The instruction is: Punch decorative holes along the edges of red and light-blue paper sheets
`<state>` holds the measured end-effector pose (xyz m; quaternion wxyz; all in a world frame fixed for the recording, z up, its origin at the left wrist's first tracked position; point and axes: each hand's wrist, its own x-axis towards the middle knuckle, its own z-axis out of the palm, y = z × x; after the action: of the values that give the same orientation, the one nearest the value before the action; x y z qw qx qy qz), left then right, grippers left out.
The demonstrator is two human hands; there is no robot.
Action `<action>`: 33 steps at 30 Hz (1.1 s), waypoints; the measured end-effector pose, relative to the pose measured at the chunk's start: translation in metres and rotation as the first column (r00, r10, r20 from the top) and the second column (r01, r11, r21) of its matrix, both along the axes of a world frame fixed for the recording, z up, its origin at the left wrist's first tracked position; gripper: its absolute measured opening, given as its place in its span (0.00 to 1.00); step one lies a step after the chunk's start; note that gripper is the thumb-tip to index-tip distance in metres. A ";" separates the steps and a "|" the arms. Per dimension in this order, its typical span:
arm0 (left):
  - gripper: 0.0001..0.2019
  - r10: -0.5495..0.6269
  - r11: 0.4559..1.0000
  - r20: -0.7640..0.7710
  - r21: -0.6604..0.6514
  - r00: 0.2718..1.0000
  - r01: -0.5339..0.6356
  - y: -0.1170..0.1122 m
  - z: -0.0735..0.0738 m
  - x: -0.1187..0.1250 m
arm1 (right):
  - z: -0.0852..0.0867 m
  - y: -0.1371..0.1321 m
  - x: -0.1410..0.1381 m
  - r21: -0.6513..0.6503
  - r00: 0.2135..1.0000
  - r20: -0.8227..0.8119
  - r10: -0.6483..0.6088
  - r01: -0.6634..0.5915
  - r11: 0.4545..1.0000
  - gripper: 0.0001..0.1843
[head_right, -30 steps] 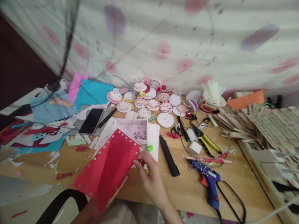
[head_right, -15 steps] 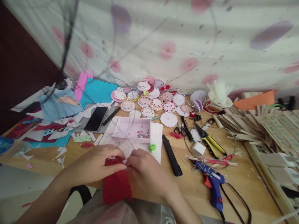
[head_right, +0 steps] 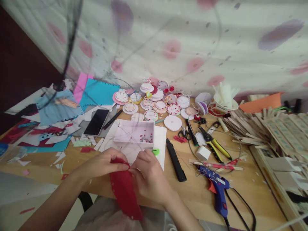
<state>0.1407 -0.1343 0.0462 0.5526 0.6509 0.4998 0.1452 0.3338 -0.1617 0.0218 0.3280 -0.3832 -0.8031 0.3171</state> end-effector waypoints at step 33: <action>0.09 0.299 0.882 0.093 0.354 0.950 -0.312 0.011 -0.035 -0.026 | -0.037 0.013 0.072 0.196 0.842 0.476 -0.255 0.181 0.964 0.07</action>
<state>0.1145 -0.1234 0.0111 0.4011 0.6526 0.5504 0.3322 0.4059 -0.1484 -0.0154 0.1707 -0.5161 -0.8321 0.1099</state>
